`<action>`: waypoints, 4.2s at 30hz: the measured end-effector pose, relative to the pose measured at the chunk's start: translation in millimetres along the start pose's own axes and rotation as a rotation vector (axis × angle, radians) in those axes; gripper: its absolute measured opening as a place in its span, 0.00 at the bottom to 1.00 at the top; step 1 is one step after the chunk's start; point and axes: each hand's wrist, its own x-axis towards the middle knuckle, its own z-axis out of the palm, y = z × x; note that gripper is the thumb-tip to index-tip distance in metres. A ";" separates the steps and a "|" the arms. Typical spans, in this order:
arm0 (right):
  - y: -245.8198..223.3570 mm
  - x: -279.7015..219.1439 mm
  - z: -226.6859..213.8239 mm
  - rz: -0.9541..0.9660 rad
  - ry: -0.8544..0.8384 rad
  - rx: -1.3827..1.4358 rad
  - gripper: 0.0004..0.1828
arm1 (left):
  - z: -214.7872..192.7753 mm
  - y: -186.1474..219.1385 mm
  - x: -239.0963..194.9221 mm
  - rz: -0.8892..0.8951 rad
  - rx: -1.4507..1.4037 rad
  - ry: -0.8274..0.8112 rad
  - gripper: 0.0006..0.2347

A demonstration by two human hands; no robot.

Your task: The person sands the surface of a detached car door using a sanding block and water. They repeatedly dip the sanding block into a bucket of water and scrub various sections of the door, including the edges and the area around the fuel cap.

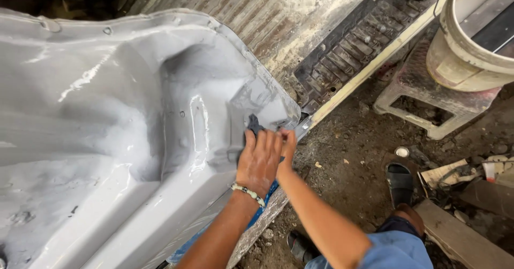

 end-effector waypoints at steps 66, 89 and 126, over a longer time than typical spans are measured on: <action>-71.6 -133.2 115.0 -0.340 -0.252 -1.048 0.05 | -95.1 -106.2 -111.4 0.026 -0.604 0.534 0.30; -87.4 -148.6 150.1 -0.162 -0.283 -1.007 0.04 | -69.2 -109.5 -95.7 0.060 -0.670 0.603 0.34; -94.7 -128.4 119.8 -0.851 -0.480 -1.252 0.10 | -65.0 -104.9 -100.3 0.025 -0.679 0.514 0.39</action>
